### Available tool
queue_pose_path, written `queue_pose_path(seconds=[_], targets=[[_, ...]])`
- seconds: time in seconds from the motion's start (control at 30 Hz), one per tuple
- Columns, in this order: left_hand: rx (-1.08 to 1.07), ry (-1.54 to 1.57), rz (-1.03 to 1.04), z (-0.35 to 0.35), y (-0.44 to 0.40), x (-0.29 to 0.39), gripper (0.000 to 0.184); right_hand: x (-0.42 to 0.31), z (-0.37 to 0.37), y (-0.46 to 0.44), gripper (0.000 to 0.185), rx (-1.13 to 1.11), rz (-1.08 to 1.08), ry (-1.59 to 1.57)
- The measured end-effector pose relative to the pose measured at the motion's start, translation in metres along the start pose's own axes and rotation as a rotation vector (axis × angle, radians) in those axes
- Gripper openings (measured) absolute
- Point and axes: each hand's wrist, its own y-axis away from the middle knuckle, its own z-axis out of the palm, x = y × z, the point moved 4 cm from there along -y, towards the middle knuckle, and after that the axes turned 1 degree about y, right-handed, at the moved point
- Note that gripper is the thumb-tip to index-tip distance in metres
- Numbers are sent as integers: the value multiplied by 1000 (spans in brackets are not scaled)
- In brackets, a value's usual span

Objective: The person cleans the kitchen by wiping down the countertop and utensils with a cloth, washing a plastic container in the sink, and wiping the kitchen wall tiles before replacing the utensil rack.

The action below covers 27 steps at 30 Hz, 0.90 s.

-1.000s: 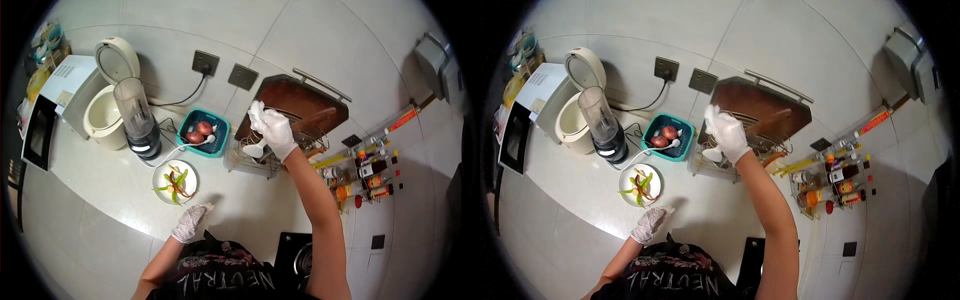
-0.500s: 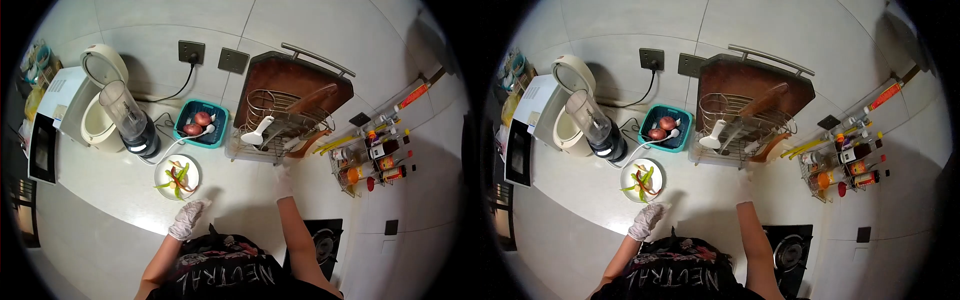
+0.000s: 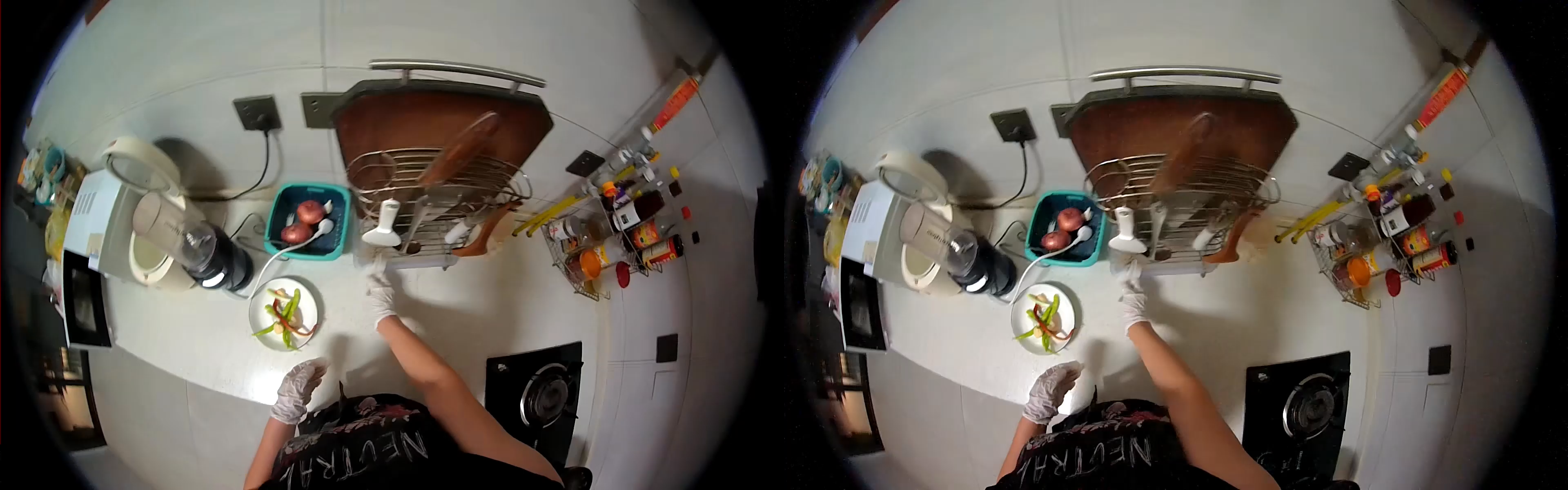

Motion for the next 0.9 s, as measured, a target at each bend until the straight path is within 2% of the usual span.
queue_pose_path(seconds=[0.03,0.07,0.13,0.17,0.23,0.33,0.37,0.4,0.43,0.47,0.5,0.53,0.6,0.63,0.7,0.77,0.83,0.87,0.9], targets=[[-22,-76,39,4,-1,2,33,60,-1,-29,24,-278,-316,765],[-51,-155,83,7,-3,5,32,118,-5,-51,24,-318,-840,1404],[-84,-426,213,14,-12,17,31,58,-53,-18,20,-153,-466,1090],[-52,-75,61,19,-14,17,30,28,-79,2,19,-41,-321,911],[-49,1,30,19,-23,13,27,-25,-137,9,23,202,-221,552],[-230,-1299,827,39,-39,38,25,-149,-218,8,31,442,-467,-186],[-214,-1456,729,49,-55,44,24,-194,-232,11,35,425,-546,-350],[-197,-1610,619,57,-74,48,23,-237,-237,16,38,370,-562,-407],[-174,-1711,600,44,-107,34,25,-267,-231,27,37,326,-498,-275],[-165,-1660,735,50,-126,42,30,-297,-225,38,36,277,-442,-137],[-175,-1314,654,45,-165,36,35,-332,-207,56,35,217,-230,-293],[-179,-956,598,41,-203,31,40,-334,-208,43,33,211,-171,-256],[-111,-575,508,23,-281,14,34,-328,-210,18,29,198,-52,-170],[-73,-380,482,15,-317,7,32,-328,-208,13,26,193,-92,-237],[-87,-25,132,53,-310,30,27,-332,-202,6,21,175,-175,-367],[-97,-624,292,43,-348,26,24,-346,-199,15,22,160,-175,-365],[-99,-953,311,44,-364,24,23,-349,-203,17,22,162,-164,-289],[-98,-978,256,56,-356,32,22,-348,-211,14,23,170,-154,-212],[-68,-1131,265,66,-345,39,21,-344,-216,11,24,175,-143,-134]])
